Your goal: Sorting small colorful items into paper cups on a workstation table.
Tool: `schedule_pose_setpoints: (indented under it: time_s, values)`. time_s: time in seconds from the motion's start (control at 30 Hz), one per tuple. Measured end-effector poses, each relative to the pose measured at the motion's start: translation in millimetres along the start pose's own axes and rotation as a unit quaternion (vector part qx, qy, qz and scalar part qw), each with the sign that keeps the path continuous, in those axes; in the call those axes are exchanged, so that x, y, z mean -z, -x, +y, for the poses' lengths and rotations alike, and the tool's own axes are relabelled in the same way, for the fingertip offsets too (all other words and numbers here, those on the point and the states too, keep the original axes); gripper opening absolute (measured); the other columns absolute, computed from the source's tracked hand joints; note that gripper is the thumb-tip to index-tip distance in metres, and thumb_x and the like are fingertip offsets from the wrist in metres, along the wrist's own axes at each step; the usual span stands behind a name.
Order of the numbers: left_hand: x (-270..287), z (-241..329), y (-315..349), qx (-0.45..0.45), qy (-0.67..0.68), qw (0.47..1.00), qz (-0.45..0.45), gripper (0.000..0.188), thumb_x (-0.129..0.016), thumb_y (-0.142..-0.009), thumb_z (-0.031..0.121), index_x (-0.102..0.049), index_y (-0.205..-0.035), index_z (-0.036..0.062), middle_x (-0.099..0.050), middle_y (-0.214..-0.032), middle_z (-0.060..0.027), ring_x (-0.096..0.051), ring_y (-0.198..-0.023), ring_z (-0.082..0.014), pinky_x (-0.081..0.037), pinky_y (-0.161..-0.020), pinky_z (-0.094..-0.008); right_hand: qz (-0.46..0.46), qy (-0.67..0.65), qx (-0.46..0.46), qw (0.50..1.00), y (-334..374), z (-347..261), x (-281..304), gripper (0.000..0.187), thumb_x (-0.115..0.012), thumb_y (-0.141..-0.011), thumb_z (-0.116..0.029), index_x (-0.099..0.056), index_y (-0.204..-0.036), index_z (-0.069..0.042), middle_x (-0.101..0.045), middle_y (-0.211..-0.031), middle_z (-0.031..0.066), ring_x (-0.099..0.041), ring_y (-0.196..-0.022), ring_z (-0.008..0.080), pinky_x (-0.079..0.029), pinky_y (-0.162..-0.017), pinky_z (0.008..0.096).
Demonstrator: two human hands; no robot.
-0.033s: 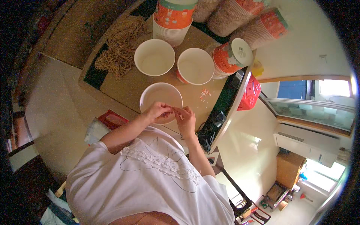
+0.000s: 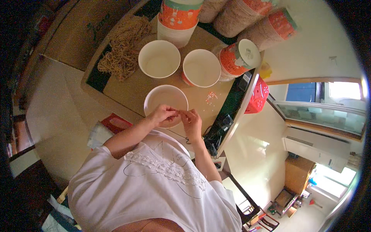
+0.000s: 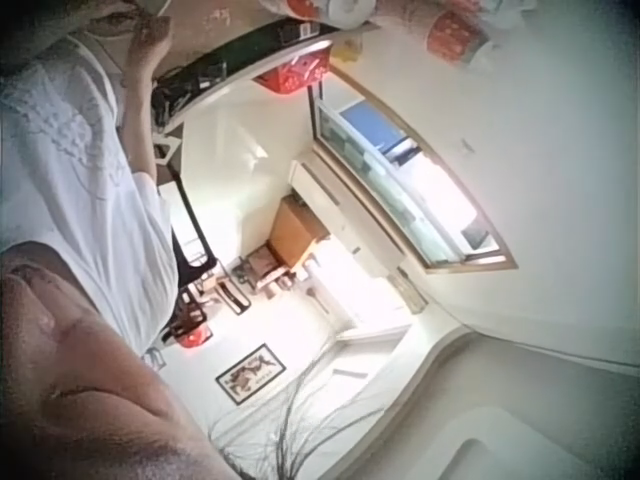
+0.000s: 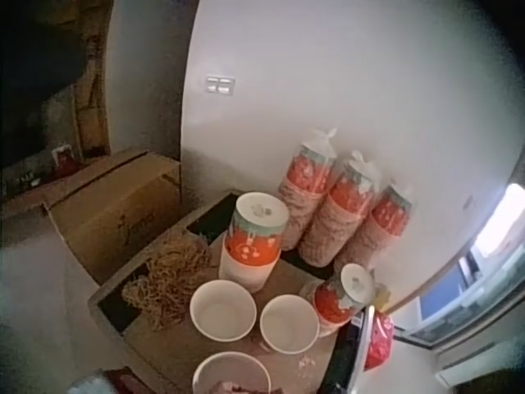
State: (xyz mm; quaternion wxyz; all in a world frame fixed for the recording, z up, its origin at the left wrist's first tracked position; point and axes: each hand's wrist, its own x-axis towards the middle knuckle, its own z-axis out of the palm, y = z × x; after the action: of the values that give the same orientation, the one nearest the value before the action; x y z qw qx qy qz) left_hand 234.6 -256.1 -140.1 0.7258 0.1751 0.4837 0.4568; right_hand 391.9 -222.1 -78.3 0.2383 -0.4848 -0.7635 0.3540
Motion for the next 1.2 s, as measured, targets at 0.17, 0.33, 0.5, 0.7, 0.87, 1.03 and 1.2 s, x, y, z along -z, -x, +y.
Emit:
schedule_pose_setpoints:
  time_s: [0.17,0.33,0.5,0.7,0.87,1.03,1.2]
  values:
    - [-9,12,10,-0.06,-0.101,0.993,-0.001,0.011,-0.063,-0.084,0.007,-0.067,-0.087,-0.0026,-0.064,-0.071,-0.0039,-0.057,-0.058,-0.0085,-0.046,-0.051,-0.0225,-0.028,-0.15,-0.061,0.986,-5,17,-2,0.008,-0.068,-0.078,-0.003,-0.069,-0.087,-0.004,-0.059,-0.076,0.0049,-0.052,-0.063,0.0106,-0.042,-0.059,0.023]
    - [-7,15,10,-0.045,-0.086,0.995,-0.011,0.013,-0.063,-0.085,0.009,-0.068,-0.087,-0.0021,-0.065,-0.073,-0.0045,-0.058,-0.059,-0.0094,-0.048,-0.053,-0.0225,-0.036,-0.115,-0.071,0.99,-7,12,2,0.004,-0.067,-0.078,-0.002,-0.066,-0.083,-0.001,-0.057,-0.075,0.0082,-0.056,-0.067,0.0152,-0.046,-0.062,0.0265]
    - [-2,14,2,0.141,0.126,0.982,-0.004,0.012,-0.06,-0.086,0.007,-0.066,-0.091,-0.0025,-0.065,-0.078,-0.0085,-0.062,-0.064,-0.0149,-0.052,-0.058,-0.0255,-0.015,-0.099,-0.06,0.993,-4,13,-1,0.005,-0.067,-0.078,-0.002,-0.066,-0.083,-0.002,-0.055,-0.074,0.0073,-0.054,-0.064,0.0148,-0.044,-0.061,0.0259]
    - [11,0,-10,0.165,0.192,0.964,-0.081,0.013,-0.061,-0.085,0.007,-0.065,-0.093,-0.0021,-0.066,-0.079,-0.0091,-0.062,-0.064,-0.015,-0.053,-0.057,-0.026,0.021,-0.111,-0.029,0.993,-1,6,-6,0.007,-0.068,-0.077,-0.001,-0.068,-0.084,-0.004,-0.054,-0.071,0.0023,-0.049,-0.061,0.0099,-0.039,-0.057,0.023]
    - [6,11,-5,0.174,0.179,0.966,-0.063,0.012,-0.061,-0.086,0.009,-0.065,-0.093,0.0001,-0.066,-0.08,-0.0076,-0.062,-0.064,-0.014,-0.053,-0.057,-0.0253,0.029,-0.112,-0.021,0.993,1,8,-6,0.009,-0.067,-0.077,0.0,-0.068,-0.085,-0.004,-0.053,-0.071,0.0026,-0.05,-0.061,0.0102,-0.04,-0.056,0.0225]
    - [7,13,-3,0.198,0.145,0.968,-0.051,0.01,-0.064,-0.085,0.009,-0.066,-0.093,0.0046,-0.066,-0.081,-0.0049,-0.063,-0.07,-0.0123,-0.053,-0.062,-0.0231,0.023,-0.1,-0.007,0.995,1,8,-5,0.009,-0.068,-0.077,0.0,-0.068,-0.085,-0.005,-0.054,-0.073,0.003,-0.05,-0.062,0.0102,-0.041,-0.057,0.0228]
    - [12,10,-8,0.195,0.103,0.971,-0.09,0.011,-0.064,-0.085,0.013,-0.066,-0.094,0.0065,-0.063,-0.077,-0.0006,-0.055,-0.06,-0.0075,-0.042,-0.046,-0.0199,0.0,-0.112,-0.013,0.994,0,17,-3,0.01,-0.066,-0.079,0.0,-0.069,-0.087,-0.005,-0.057,-0.076,0.0063,-0.056,-0.068,0.0162,-0.045,-0.059,0.0267]
